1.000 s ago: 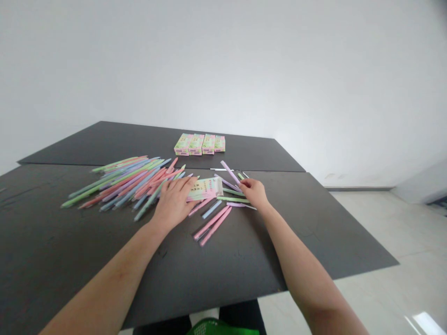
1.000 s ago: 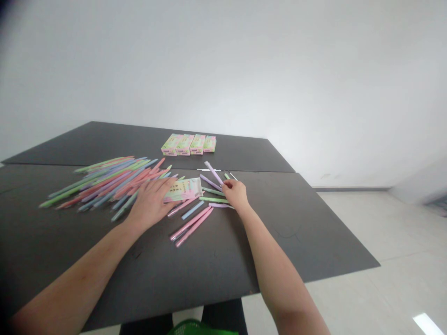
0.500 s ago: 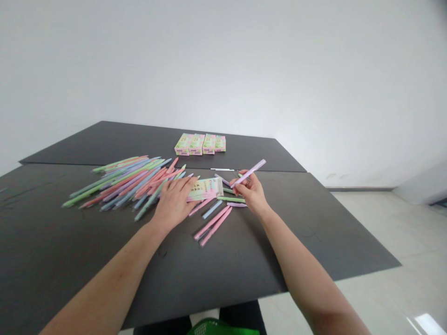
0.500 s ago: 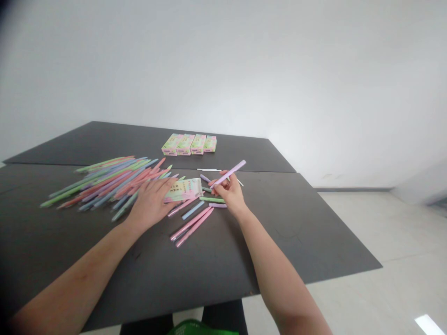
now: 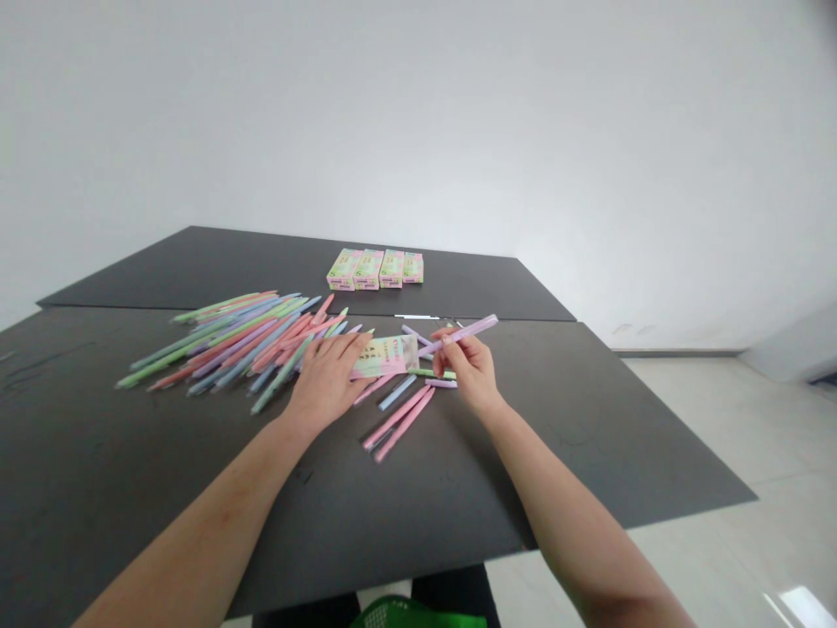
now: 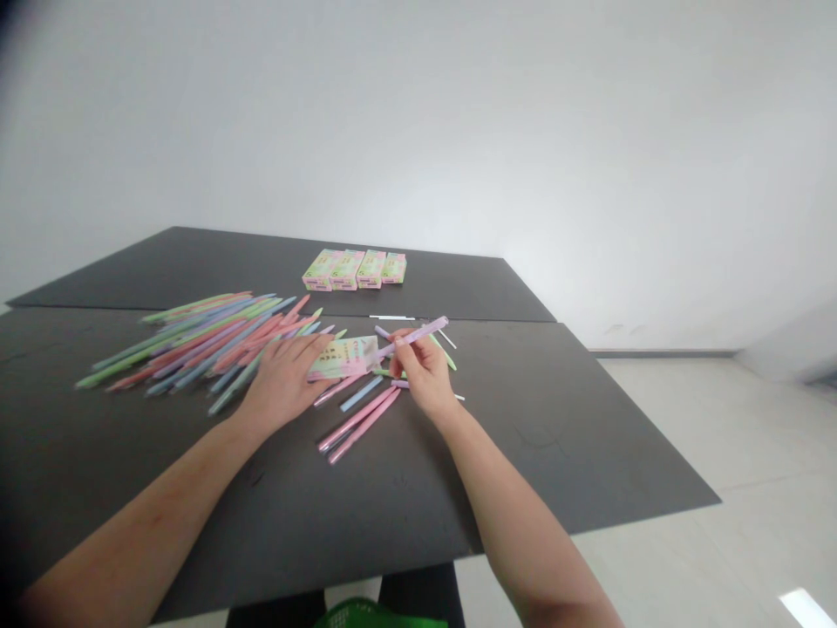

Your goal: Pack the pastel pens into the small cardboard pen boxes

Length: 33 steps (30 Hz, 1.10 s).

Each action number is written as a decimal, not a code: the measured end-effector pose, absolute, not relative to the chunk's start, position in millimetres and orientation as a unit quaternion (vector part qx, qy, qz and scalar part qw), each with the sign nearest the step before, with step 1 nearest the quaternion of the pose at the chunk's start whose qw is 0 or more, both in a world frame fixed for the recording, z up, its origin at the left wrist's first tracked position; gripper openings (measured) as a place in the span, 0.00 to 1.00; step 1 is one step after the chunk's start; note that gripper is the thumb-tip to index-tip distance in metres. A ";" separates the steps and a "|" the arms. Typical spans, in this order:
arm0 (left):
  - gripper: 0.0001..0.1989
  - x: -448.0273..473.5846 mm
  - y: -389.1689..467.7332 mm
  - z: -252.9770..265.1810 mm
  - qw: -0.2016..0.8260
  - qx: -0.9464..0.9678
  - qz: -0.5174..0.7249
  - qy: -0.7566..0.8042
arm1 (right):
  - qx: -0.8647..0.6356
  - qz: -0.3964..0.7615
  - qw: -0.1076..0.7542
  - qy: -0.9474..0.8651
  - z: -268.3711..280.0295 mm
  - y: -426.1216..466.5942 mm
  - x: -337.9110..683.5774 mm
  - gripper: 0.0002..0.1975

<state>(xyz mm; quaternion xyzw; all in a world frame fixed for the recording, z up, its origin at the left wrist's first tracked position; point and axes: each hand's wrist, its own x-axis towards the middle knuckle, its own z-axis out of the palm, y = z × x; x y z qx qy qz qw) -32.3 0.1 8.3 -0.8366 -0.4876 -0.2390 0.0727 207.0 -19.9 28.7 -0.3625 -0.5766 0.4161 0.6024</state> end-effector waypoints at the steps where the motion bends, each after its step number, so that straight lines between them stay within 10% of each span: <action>1: 0.29 -32.4 0.3 8.1 0.073 -0.838 -0.239 -0.486 | -0.359 0.421 0.603 -0.575 29.3 -20.9 205.6 0.14; 33: 0.31 -32.4 3.4 5.6 0.069 -0.837 -0.261 -0.477 | -0.398 0.438 0.606 -0.532 28.4 -25.2 192.6 0.19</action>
